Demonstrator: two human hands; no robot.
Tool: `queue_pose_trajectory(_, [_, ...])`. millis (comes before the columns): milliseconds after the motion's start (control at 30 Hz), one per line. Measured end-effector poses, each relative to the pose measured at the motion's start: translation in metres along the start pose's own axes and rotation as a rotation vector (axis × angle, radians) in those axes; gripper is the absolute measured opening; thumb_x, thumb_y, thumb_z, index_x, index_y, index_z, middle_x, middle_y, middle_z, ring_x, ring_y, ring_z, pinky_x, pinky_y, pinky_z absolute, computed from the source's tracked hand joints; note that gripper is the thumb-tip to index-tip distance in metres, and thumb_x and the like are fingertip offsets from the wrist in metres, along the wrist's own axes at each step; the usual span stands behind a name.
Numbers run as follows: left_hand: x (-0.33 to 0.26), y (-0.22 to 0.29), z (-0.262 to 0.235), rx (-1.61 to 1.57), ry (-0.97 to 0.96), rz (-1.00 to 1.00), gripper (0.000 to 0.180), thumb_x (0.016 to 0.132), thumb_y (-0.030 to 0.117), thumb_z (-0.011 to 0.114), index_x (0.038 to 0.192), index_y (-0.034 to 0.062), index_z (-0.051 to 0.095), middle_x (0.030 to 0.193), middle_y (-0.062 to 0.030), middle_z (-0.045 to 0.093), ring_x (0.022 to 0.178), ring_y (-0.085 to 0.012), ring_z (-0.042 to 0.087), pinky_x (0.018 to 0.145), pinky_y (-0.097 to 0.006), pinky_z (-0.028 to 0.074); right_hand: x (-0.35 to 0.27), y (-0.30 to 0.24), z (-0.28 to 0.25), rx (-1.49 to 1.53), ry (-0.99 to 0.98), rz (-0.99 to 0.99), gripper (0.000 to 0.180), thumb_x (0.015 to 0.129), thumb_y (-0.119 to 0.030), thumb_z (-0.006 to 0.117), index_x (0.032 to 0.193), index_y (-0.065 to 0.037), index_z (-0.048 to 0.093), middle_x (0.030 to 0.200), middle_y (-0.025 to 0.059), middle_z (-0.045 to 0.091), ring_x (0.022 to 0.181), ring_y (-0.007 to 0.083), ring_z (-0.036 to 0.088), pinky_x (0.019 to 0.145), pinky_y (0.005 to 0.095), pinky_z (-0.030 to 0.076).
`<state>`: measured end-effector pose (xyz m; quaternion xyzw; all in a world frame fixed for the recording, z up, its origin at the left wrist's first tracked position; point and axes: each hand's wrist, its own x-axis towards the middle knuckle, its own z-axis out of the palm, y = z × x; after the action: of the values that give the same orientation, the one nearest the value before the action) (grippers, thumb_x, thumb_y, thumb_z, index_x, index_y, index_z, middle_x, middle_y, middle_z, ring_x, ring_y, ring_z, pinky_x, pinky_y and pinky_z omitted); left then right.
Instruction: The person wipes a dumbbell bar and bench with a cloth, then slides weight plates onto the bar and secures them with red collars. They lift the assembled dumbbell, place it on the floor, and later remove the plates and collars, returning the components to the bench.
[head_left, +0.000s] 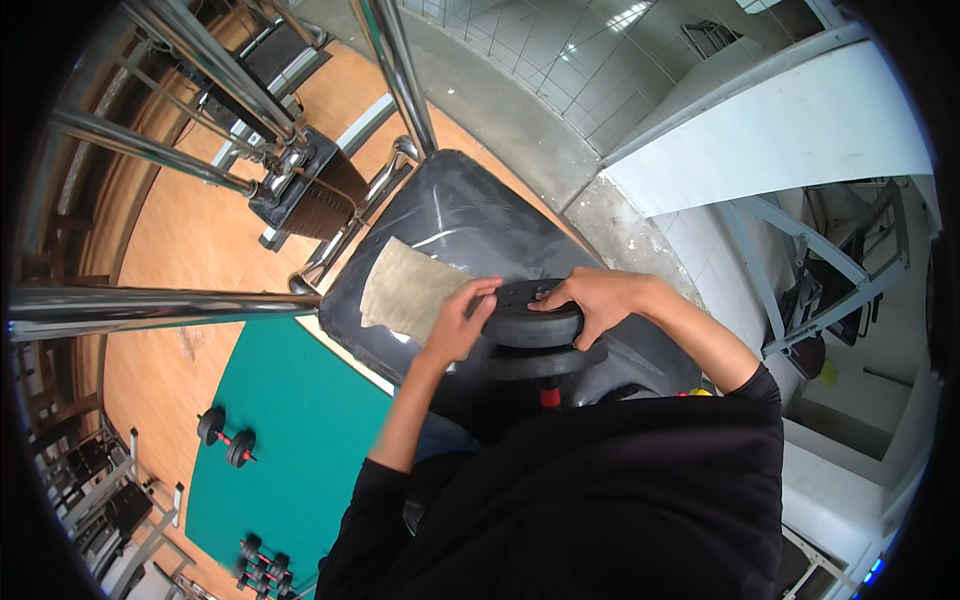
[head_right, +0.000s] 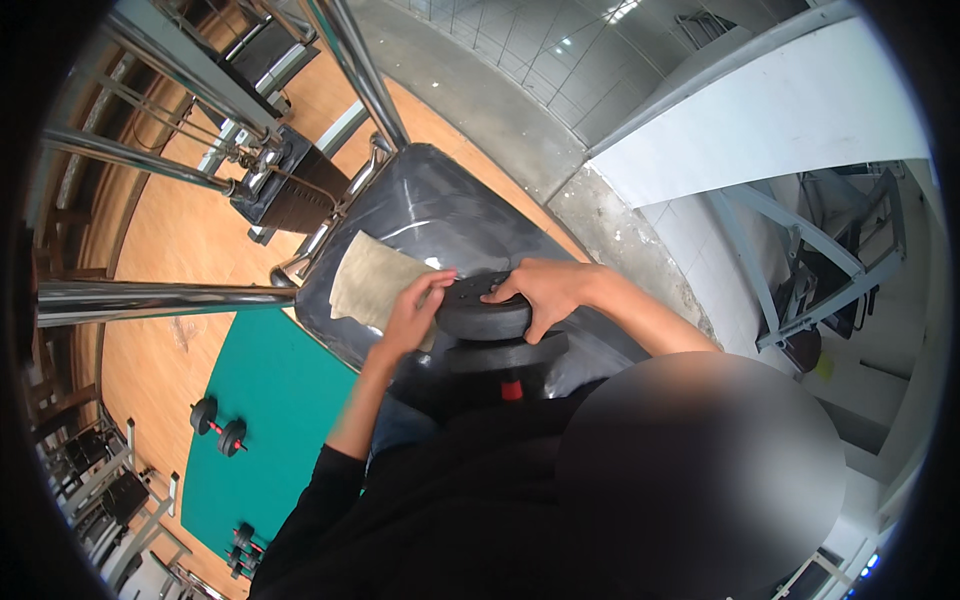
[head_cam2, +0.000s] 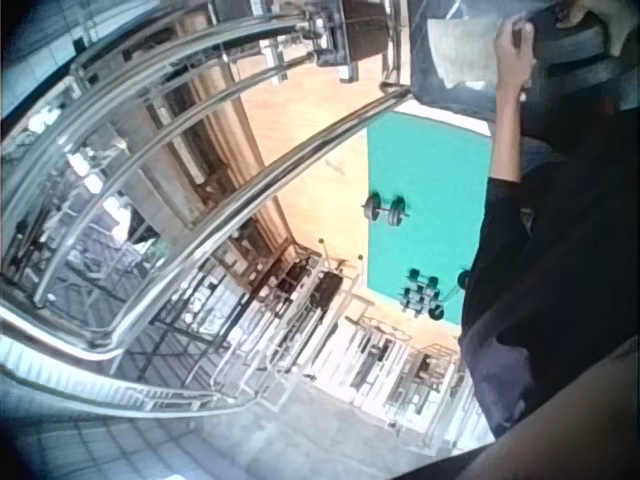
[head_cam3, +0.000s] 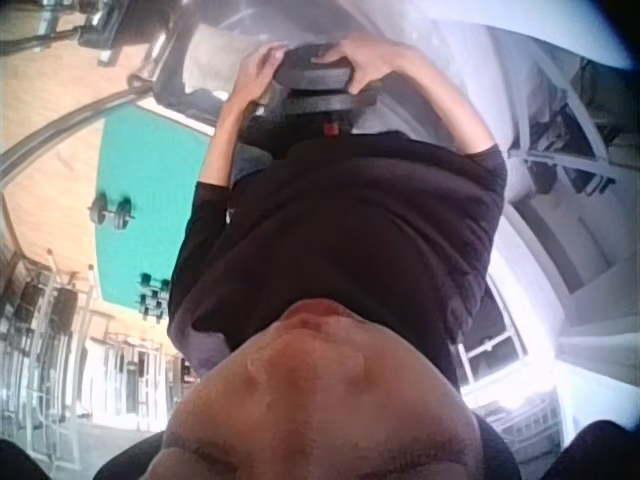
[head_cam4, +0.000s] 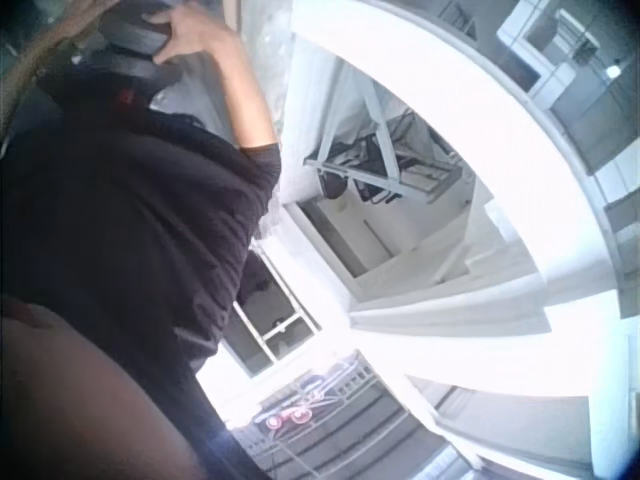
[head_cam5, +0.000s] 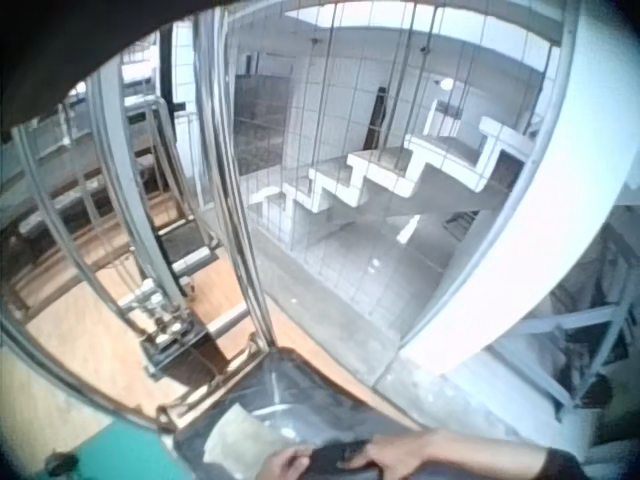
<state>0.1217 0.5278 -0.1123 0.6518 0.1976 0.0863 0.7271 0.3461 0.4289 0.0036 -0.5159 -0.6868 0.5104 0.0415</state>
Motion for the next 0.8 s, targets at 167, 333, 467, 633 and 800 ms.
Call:
queue_pose_trajectory(167, [0.082,0.003,0.01,-0.191,-0.421,-0.406,0.05,0.094,0.043,0.048,0.128,0.0061,0.051,0.119,-0.0101,0.059,0.111,-0.0179,0.053,0.096,-0.03,0.038,-0.025,0.012,0.012,0.313,0.121,0.02,0.065,0.068,-0.026,0.077,0.125,-0.005,0.054,0.123,0.0155,0.057,0.113,0.0271,0.055,0.095,0.0316,0.041])
queue_pose_trajectory(333, [0.085,0.007,0.026,0.171,-0.589,-0.384,0.059,0.087,0.05,0.057,0.125,0.0054,0.053,0.114,-0.0075,0.061,0.104,-0.0143,0.054,0.09,-0.026,0.04,-0.087,-0.005,0.055,0.385,0.7,0.213,0.065,0.075,-0.031,0.075,0.129,-0.006,0.049,0.125,0.0134,0.054,0.117,0.0256,0.051,0.099,0.0349,0.038])
queue_pose_trajectory(467, [0.079,0.031,0.037,0.286,-0.619,-0.47,0.055,0.088,0.048,0.056,0.116,0.0011,0.058,0.107,-0.007,0.062,0.094,-0.0118,0.056,0.083,-0.026,0.044,-0.136,-0.017,0.161,0.425,1.107,0.704,0.045,0.079,-0.024,0.072,0.116,-0.003,0.055,0.114,0.0126,0.057,0.104,0.0228,0.057,0.086,0.034,0.046])
queue_pose_trajectory(633, [0.066,-0.013,0.045,0.256,-0.516,-0.533,0.044,0.091,0.039,0.054,0.101,-0.0024,0.063,0.088,-0.0043,0.065,0.08,-0.008,0.057,0.072,-0.025,0.046,-0.161,-0.085,0.276,0.658,1.426,0.928,0.016,0.083,-0.012,0.066,0.095,-0.003,0.062,0.085,0.0036,0.062,0.071,0.008,0.057,0.06,0.0222,0.045])
queue_pose_trajectory(800, [0.069,-0.057,0.029,0.081,-0.478,-0.293,0.037,0.092,0.033,0.054,0.093,-0.0026,0.065,0.079,-0.0023,0.063,0.069,-0.0084,0.055,0.065,-0.023,0.045,-0.142,-0.134,0.397,0.898,1.372,1.067,0.015,0.082,-0.012,0.065,0.091,-0.001,0.06,0.083,0.0058,0.06,0.068,0.0121,0.057,0.061,0.0272,0.046])
